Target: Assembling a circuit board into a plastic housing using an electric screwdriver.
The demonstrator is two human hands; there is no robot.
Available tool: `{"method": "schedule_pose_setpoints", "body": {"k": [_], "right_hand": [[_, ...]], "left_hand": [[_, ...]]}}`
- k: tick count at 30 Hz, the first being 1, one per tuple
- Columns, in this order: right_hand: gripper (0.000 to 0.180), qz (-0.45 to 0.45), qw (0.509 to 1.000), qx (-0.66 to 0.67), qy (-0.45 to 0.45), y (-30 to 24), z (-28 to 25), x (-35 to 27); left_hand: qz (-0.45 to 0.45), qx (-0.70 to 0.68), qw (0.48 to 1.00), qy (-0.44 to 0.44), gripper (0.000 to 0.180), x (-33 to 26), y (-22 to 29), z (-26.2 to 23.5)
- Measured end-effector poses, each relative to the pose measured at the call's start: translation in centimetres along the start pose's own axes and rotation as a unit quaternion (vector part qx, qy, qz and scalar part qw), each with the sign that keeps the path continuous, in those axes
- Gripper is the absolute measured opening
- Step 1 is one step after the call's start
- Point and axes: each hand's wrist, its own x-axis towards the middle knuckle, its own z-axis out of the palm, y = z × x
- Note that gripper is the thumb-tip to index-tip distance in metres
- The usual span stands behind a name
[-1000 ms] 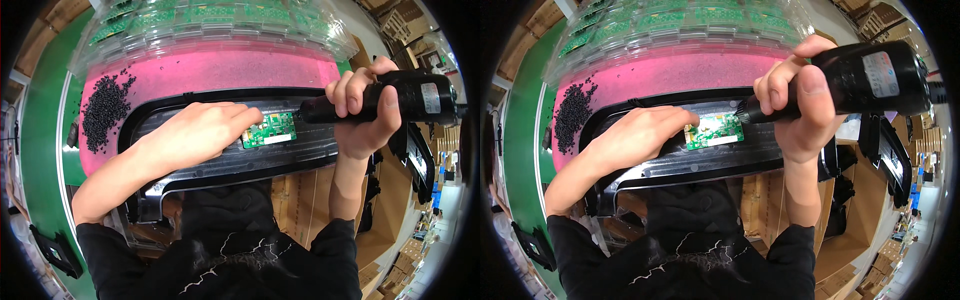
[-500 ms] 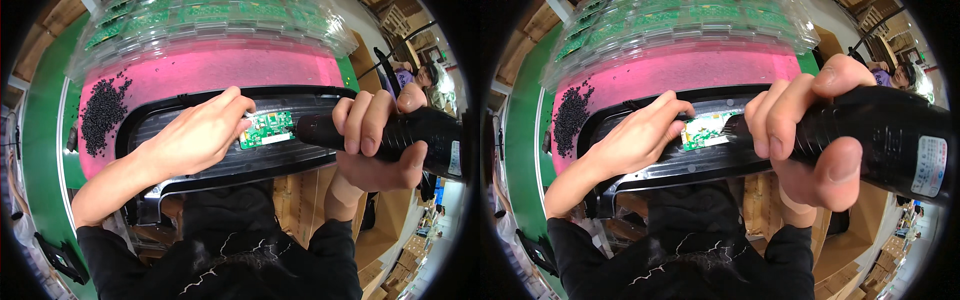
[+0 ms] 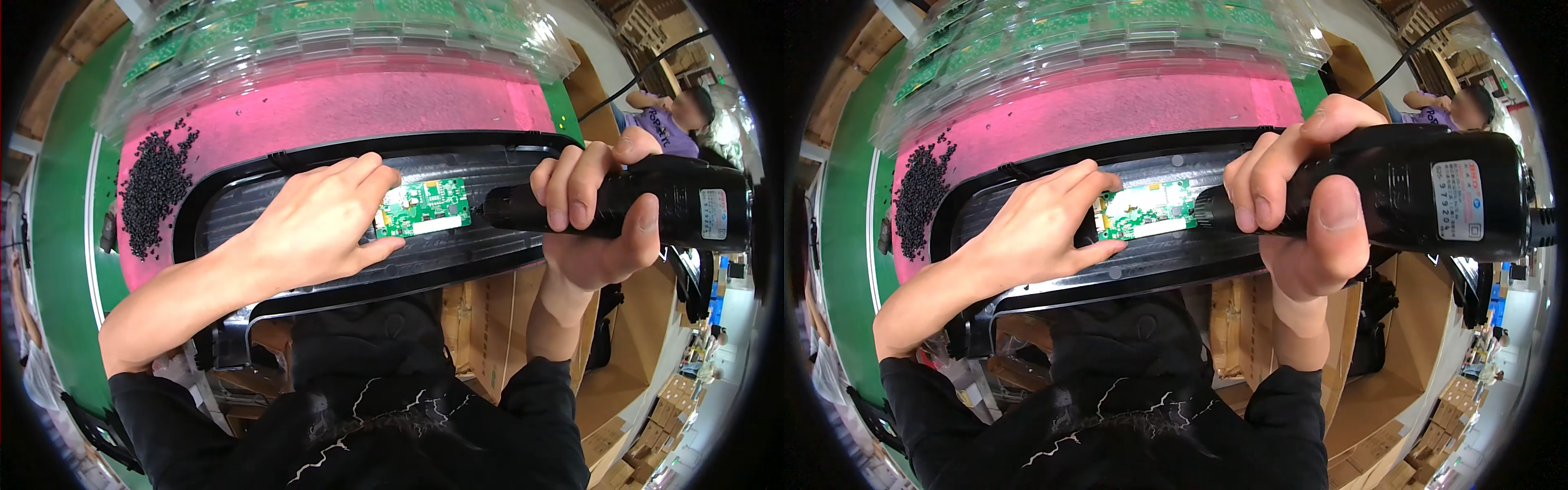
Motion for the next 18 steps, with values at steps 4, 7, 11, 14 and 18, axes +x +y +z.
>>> {"method": "schedule_pose_setpoints", "body": {"k": [4,7,11,14,18], "right_hand": [[0.041,0.009,1.000,-0.007,0.005,0.3,0.1,-0.3],[0.040,0.015,1.000,-0.020,0.004,0.8,-0.1,-0.3],[0.039,0.021,0.999,-0.025,-0.010,1.0,-0.1,-0.2],[0.038,0.029,0.998,-0.020,-0.042,1.3,-0.1,0.3],[0.036,0.053,0.996,0.048,-0.049,1.6,0.1,0.9]], "left_hand": [[0.006,0.002,1.000,0.006,0.050,0.1,0.0,0.1],[0.010,0.002,1.000,0.014,0.050,0.0,0.0,0.1],[0.005,0.000,1.000,0.003,0.049,0.0,-0.1,0.1],[0.014,0.000,1.000,0.005,0.048,0.0,-0.1,0.1],[0.000,-0.018,1.000,-0.005,0.046,0.1,0.3,-0.3]]}}
